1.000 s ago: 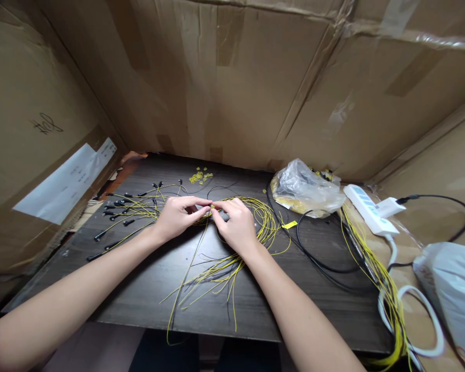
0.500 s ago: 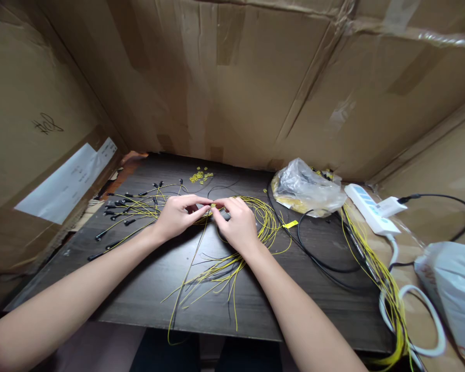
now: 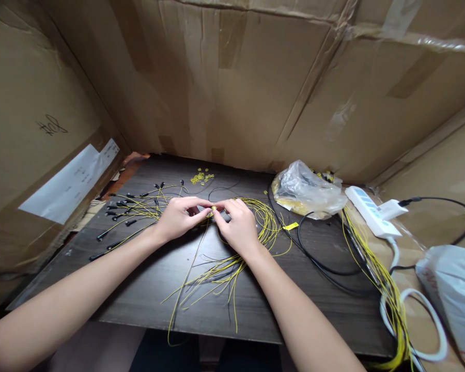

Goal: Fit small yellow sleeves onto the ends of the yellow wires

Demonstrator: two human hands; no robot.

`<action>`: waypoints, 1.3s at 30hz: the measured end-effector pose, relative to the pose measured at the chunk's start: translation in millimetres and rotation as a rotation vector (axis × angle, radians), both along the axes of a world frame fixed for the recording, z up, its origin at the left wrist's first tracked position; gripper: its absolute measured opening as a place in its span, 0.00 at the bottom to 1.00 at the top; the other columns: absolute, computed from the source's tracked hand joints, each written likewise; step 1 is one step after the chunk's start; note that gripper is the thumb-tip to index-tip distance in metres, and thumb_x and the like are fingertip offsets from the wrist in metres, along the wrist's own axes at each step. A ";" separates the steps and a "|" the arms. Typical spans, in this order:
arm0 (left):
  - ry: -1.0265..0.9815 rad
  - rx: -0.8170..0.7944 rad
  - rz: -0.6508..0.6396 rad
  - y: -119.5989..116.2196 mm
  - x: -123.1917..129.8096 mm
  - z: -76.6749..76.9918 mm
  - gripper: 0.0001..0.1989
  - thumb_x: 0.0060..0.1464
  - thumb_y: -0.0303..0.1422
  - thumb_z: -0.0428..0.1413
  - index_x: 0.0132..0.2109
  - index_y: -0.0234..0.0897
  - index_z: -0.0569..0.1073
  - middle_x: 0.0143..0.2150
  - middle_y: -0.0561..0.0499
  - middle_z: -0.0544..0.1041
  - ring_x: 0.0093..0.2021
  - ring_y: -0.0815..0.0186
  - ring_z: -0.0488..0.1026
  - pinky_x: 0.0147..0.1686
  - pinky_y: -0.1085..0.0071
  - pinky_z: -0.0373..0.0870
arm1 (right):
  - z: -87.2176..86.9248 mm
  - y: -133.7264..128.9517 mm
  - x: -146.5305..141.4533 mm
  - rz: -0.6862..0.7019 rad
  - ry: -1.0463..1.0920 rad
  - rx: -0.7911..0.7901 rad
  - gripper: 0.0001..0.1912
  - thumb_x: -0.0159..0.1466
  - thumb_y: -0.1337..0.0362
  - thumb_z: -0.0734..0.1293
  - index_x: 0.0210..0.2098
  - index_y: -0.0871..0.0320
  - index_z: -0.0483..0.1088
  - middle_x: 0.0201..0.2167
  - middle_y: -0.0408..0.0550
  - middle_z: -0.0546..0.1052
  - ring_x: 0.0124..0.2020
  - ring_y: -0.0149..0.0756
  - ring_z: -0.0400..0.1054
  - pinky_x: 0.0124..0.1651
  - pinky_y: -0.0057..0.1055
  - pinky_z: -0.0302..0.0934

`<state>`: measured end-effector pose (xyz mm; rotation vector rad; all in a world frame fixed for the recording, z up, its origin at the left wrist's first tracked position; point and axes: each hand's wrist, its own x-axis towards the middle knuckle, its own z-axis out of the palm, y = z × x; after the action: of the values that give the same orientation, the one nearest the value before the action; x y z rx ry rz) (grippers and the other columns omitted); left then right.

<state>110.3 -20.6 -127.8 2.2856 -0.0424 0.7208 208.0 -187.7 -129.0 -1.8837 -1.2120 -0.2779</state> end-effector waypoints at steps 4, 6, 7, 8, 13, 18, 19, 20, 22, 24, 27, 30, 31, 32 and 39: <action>0.011 -0.019 0.010 -0.4 0.5 -0.6 0.06 0.58 0.30 0.61 0.42 0.36 0.83 0.32 0.51 0.83 0.24 0.71 0.74 0.28 0.75 0.71 | 0.8 -0.6 -0.4 0.001 -0.002 0.004 0.04 0.65 0.66 0.69 0.37 0.55 0.77 0.35 0.46 0.81 0.35 0.40 0.72 0.41 0.36 0.66; 0.013 -0.016 0.010 -0.4 0.7 -0.8 0.06 0.58 0.30 0.61 0.41 0.36 0.83 0.32 0.51 0.83 0.24 0.71 0.74 0.29 0.75 0.71 | 1.1 -0.7 -0.5 0.002 -0.005 0.012 0.03 0.65 0.66 0.69 0.37 0.55 0.77 0.35 0.46 0.81 0.35 0.40 0.71 0.41 0.36 0.66; 0.013 -0.014 0.010 -0.3 0.7 -0.8 0.06 0.58 0.30 0.61 0.41 0.36 0.83 0.32 0.51 0.83 0.24 0.71 0.74 0.29 0.75 0.71 | 1.2 -0.7 -0.6 0.002 -0.006 0.016 0.03 0.65 0.66 0.69 0.37 0.55 0.77 0.35 0.46 0.81 0.35 0.40 0.71 0.41 0.36 0.66; 0.014 -0.013 0.009 -0.3 0.7 -0.7 0.06 0.58 0.30 0.61 0.41 0.36 0.83 0.32 0.51 0.83 0.24 0.71 0.75 0.29 0.75 0.71 | 1.4 -0.6 -0.7 0.000 -0.007 0.020 0.03 0.65 0.66 0.69 0.36 0.55 0.77 0.35 0.46 0.81 0.35 0.39 0.71 0.41 0.36 0.66; 0.057 -0.036 0.023 -1.3 -0.5 1.8 0.07 0.58 0.31 0.61 0.41 0.36 0.83 0.31 0.52 0.83 0.25 0.70 0.75 0.29 0.75 0.71 | 1.8 -0.3 -1.5 -0.008 -0.019 0.027 0.02 0.64 0.67 0.70 0.35 0.55 0.77 0.33 0.45 0.81 0.34 0.38 0.71 0.40 0.34 0.65; 0.121 -0.106 0.019 -3.3 -1.2 5.4 0.07 0.57 0.32 0.61 0.41 0.36 0.83 0.31 0.52 0.83 0.26 0.70 0.76 0.29 0.75 0.70 | 1.4 -0.3 -1.5 -0.004 -0.037 0.033 0.03 0.63 0.68 0.70 0.34 0.55 0.76 0.32 0.44 0.81 0.34 0.38 0.70 0.39 0.34 0.64; 0.128 -0.119 0.017 -3.6 -1.0 5.9 0.07 0.57 0.32 0.61 0.41 0.36 0.83 0.30 0.52 0.83 0.26 0.70 0.75 0.29 0.75 0.70 | 1.2 -0.4 -1.4 -0.004 -0.038 0.033 0.03 0.63 0.68 0.70 0.34 0.55 0.76 0.32 0.44 0.81 0.34 0.38 0.70 0.39 0.34 0.64; 0.133 -0.130 0.013 -3.7 -0.9 6.2 0.07 0.57 0.32 0.61 0.41 0.36 0.83 0.30 0.52 0.82 0.25 0.70 0.75 0.28 0.75 0.70 | 1.0 -0.5 -1.2 -0.003 -0.037 0.033 0.03 0.63 0.69 0.70 0.34 0.55 0.76 0.32 0.44 0.81 0.34 0.38 0.70 0.39 0.34 0.64; 0.135 -0.138 0.008 -3.7 -0.4 6.2 0.07 0.58 0.31 0.61 0.41 0.36 0.83 0.30 0.52 0.82 0.25 0.71 0.75 0.28 0.75 0.70 | 0.8 -0.7 -0.5 0.001 -0.033 0.033 0.03 0.63 0.69 0.70 0.34 0.55 0.76 0.33 0.44 0.81 0.34 0.38 0.70 0.39 0.34 0.64; 0.121 -0.119 0.005 -3.1 0.1 5.3 0.07 0.58 0.31 0.61 0.41 0.35 0.82 0.30 0.52 0.82 0.25 0.71 0.74 0.28 0.75 0.70 | 0.7 -1.0 0.4 0.005 -0.028 0.031 0.03 0.63 0.68 0.70 0.35 0.55 0.77 0.33 0.45 0.81 0.34 0.38 0.70 0.38 0.34 0.65; 0.069 -0.064 -0.002 -1.5 0.5 2.8 0.06 0.59 0.30 0.61 0.42 0.35 0.82 0.31 0.51 0.83 0.25 0.71 0.74 0.29 0.75 0.70 | 0.6 -1.2 1.9 0.000 -0.029 0.033 0.03 0.64 0.66 0.70 0.36 0.55 0.78 0.33 0.45 0.81 0.34 0.38 0.70 0.38 0.35 0.65; 0.005 -0.014 -0.014 0.5 0.8 0.3 0.07 0.60 0.30 0.61 0.43 0.35 0.82 0.34 0.51 0.83 0.25 0.72 0.74 0.29 0.76 0.69 | -0.1 -0.8 2.7 -0.005 -0.034 0.032 0.05 0.66 0.64 0.70 0.37 0.56 0.79 0.32 0.46 0.81 0.33 0.38 0.70 0.37 0.35 0.66; -0.016 0.001 -0.019 1.1 0.9 -0.4 0.07 0.60 0.30 0.61 0.44 0.36 0.82 0.35 0.51 0.83 0.25 0.73 0.73 0.29 0.76 0.68 | -0.5 -0.5 2.8 -0.004 -0.036 0.030 0.05 0.66 0.64 0.70 0.37 0.56 0.80 0.32 0.47 0.81 0.33 0.38 0.70 0.37 0.35 0.66; -0.033 0.015 -0.024 1.7 1.1 -0.9 0.07 0.61 0.30 0.61 0.44 0.36 0.82 0.35 0.51 0.83 0.25 0.73 0.73 0.29 0.76 0.68 | -0.9 -0.2 2.8 -0.002 -0.038 0.030 0.06 0.66 0.63 0.69 0.37 0.56 0.80 0.32 0.47 0.81 0.32 0.38 0.70 0.37 0.35 0.66; -0.099 0.047 -0.068 4.5 2.4 -2.9 0.07 0.62 0.29 0.60 0.45 0.36 0.82 0.36 0.50 0.83 0.26 0.73 0.71 0.28 0.75 0.66 | -2.9 0.6 2.8 0.015 -0.049 0.031 0.08 0.67 0.63 0.68 0.38 0.57 0.80 0.31 0.48 0.81 0.30 0.38 0.70 0.36 0.35 0.66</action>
<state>112.7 -16.1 -130.7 2.2801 -0.1849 0.8040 210.8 -187.1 -131.9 -1.8504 -1.2469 -0.3347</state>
